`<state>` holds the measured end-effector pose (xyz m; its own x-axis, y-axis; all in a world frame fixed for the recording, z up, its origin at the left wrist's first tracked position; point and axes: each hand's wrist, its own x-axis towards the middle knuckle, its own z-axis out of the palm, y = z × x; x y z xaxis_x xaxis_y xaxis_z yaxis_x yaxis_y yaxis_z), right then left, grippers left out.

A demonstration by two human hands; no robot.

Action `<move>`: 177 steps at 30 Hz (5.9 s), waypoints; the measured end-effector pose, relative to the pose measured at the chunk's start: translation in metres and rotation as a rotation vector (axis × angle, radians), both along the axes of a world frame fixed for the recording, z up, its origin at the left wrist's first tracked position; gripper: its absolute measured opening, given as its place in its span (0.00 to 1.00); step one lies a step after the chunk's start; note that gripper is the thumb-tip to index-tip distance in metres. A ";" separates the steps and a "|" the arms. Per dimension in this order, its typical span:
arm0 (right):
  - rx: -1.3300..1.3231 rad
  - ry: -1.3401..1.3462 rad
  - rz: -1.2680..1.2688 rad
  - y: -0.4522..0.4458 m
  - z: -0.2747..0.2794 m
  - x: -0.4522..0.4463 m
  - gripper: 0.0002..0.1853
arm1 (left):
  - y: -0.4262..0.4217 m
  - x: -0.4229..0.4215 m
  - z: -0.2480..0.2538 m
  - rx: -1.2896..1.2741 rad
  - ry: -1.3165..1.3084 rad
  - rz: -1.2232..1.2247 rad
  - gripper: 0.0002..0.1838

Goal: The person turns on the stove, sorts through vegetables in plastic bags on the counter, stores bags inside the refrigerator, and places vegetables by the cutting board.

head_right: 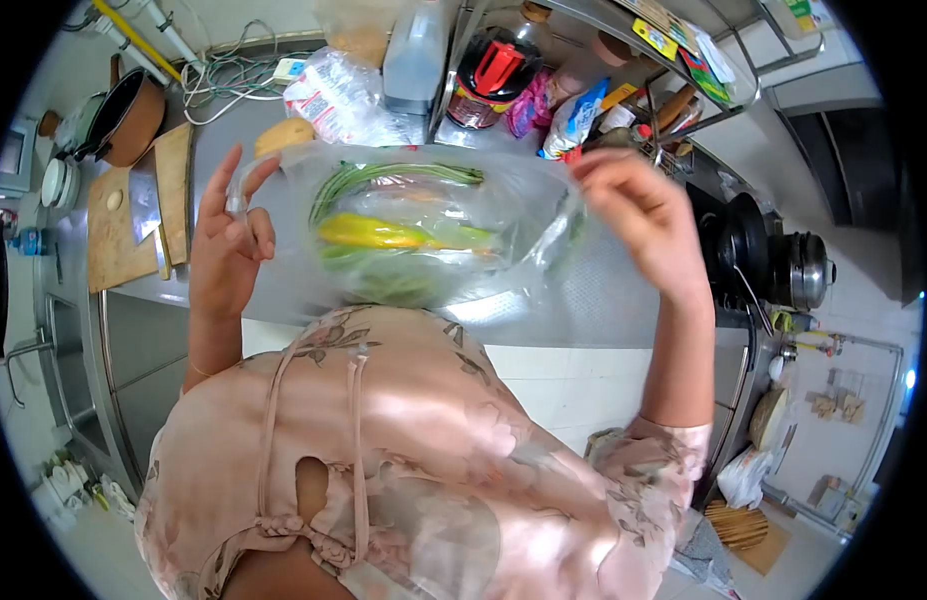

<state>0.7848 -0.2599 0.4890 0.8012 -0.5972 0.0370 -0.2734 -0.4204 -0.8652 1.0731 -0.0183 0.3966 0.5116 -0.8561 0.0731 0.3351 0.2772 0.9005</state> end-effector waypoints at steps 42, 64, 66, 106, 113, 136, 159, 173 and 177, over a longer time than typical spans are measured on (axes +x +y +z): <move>-0.813 0.964 0.187 -0.015 -0.230 -0.020 0.44 | 0.031 -0.034 -0.013 0.403 -0.791 0.562 0.31; -0.537 0.551 -0.056 -0.023 -0.208 -0.131 0.52 | -0.126 -0.251 -0.203 0.951 0.498 -0.508 0.52; -0.552 0.797 0.001 -0.043 -0.216 -0.131 0.59 | -0.127 -0.253 -0.207 0.910 0.539 -0.461 0.51; -0.279 -0.719 0.098 0.052 0.065 -0.034 0.33 | -0.077 -0.173 0.183 -0.265 -0.346 -0.358 0.30; 0.059 -0.477 0.313 0.079 0.038 0.095 0.41 | -0.024 -0.097 0.152 -0.283 -0.360 0.103 0.29; -0.552 0.613 0.718 0.064 -0.120 0.155 0.33 | -0.020 -0.083 0.012 0.342 -0.526 0.252 0.41; 0.435 -0.202 -0.113 0.015 -0.152 0.024 0.10 | 0.022 0.003 -0.066 0.852 -0.960 0.657 0.37; 0.601 -0.383 0.560 0.086 -0.001 0.062 0.11 | 0.068 -0.109 0.059 -0.070 -0.094 0.235 0.28; 0.600 -0.455 0.787 0.125 0.030 0.069 0.18 | 0.093 -0.146 0.075 -0.260 -0.036 0.247 0.35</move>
<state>0.8534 -0.1350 0.5194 0.9520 0.0569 0.3008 0.2858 0.1873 -0.9398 0.9268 0.0751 0.4711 0.6939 -0.6573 0.2940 0.1989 0.5674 0.7990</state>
